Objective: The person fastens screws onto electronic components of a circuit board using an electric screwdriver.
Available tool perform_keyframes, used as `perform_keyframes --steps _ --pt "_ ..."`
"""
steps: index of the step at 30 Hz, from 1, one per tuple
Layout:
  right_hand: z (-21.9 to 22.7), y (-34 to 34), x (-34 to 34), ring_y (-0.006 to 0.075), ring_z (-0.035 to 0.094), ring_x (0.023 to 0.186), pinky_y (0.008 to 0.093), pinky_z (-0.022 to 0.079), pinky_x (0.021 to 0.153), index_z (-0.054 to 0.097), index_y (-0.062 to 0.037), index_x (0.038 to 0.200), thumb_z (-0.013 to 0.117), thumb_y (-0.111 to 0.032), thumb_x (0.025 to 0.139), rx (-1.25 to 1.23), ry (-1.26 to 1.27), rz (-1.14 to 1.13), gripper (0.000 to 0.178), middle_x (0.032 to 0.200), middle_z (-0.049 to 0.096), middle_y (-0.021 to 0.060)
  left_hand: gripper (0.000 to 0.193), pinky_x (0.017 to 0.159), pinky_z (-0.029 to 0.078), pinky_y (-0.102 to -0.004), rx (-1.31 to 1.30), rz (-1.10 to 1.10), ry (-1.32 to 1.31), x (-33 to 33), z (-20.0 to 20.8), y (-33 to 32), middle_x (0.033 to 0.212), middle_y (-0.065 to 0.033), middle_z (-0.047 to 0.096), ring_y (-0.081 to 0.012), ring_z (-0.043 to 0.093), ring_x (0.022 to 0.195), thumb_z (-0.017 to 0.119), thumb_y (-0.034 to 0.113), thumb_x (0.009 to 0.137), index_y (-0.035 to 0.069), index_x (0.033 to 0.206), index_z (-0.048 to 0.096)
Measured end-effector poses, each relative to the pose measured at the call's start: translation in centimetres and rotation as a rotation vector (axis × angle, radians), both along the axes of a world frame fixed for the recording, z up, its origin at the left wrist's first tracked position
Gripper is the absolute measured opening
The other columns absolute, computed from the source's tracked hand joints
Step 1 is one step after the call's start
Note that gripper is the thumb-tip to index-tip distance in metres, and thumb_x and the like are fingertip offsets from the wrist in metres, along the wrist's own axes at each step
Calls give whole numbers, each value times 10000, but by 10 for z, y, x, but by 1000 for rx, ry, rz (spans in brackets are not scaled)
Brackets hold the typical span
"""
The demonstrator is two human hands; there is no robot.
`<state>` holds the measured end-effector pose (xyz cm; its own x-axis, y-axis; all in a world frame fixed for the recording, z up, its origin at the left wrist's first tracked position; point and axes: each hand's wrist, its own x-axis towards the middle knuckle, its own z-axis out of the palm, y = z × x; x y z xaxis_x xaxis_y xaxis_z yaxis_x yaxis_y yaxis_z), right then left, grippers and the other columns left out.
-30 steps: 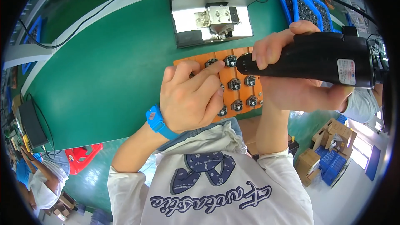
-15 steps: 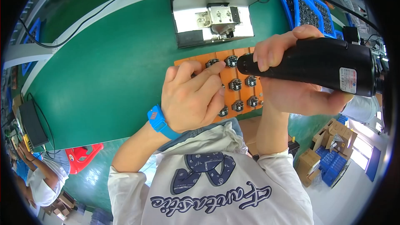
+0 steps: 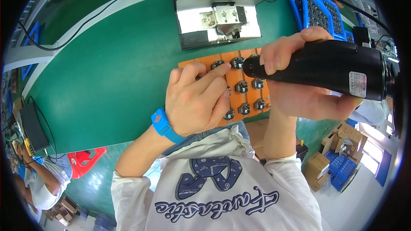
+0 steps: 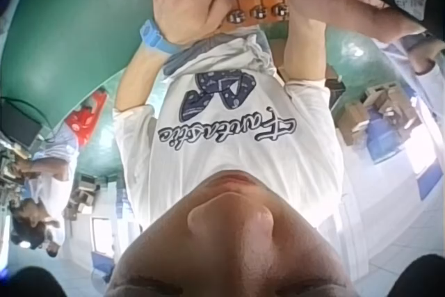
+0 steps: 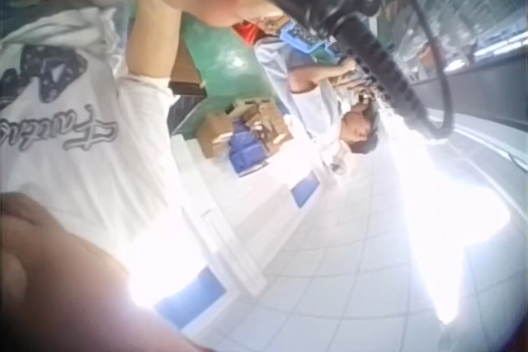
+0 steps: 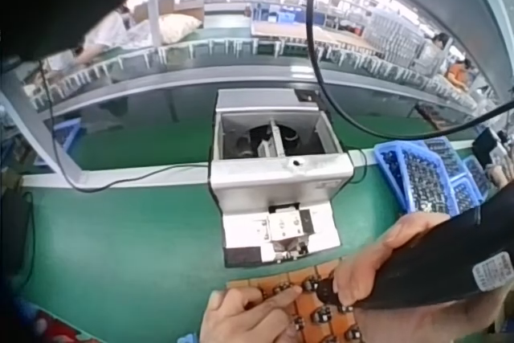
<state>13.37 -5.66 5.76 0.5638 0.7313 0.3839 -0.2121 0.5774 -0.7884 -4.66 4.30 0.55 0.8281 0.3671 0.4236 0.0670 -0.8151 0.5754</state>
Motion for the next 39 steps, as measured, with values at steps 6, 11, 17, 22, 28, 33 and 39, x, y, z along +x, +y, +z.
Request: perform_keyframes --steps 6,11,17,22,28,33,39 --pt "-2 4 -8 236 560 705 384 477 705 542 0 1315 368 -945 798 -22 7 -50 1091 836 617 163 75 762 379 -381 -1 -7 -4 0 -2 1 1214 -16 754 -234 551 904 691 131 785 102 846 660" --pt "-12 11 -8 243 585 671 371 502 652 565 19 1239 426 -946 786 107 -78 -44 1076 799 622 161 98 748 378 -374 27 -13 -17 4 0 0 1212 -13 750 -216 562 905 704 171 780 122 855 664" --pt "-14 12 -9 244 594 664 369 508 644 583 7 1211 464 -959 762 140 -108 -43 1072 792 627 157 133 769 393 -377 38 -32 -47 9 5 -1 1226 -19 744 -212 564 904 707 172 785 111 902 696" --pt "-5 5 -5 239 594 677 379 504 670 577 -10 1252 437 -964 766 53 -54 -74 1080 789 618 139 195 779 400 -377 65 -63 16 13 2 0 1228 -25 732 -202 562 928 726 194 801 100 972 716" --pt "60 37 23 239 564 770 369 445 703 416 9 1516 407 -914 821 178 -364 287 1155 986 604 142 205 767 397 -380 104 -25 -30 11 0 -2 1233 -13 722 -205 567 949 726 196 808 97 987 717" --pt "63 72 33 239 551 784 384 439 724 433 6 1499 405 -952 780 183 -564 397 1198 985 605 149 232 755 395 -381 94 -19 -5 12 -2 -4 1229 -8 717 -212 566 949 730 199 803 95 1009 716" --pt "55 56 33 234 552 779 385 433 721 471 -22 1459 467 -950 754 123 -475 412 1166 980 608 131 259 754 396 -381 90 -30 -9 13 2 -5 1205 -8 718 -214 566 944 729 200 799 82 1030 714"
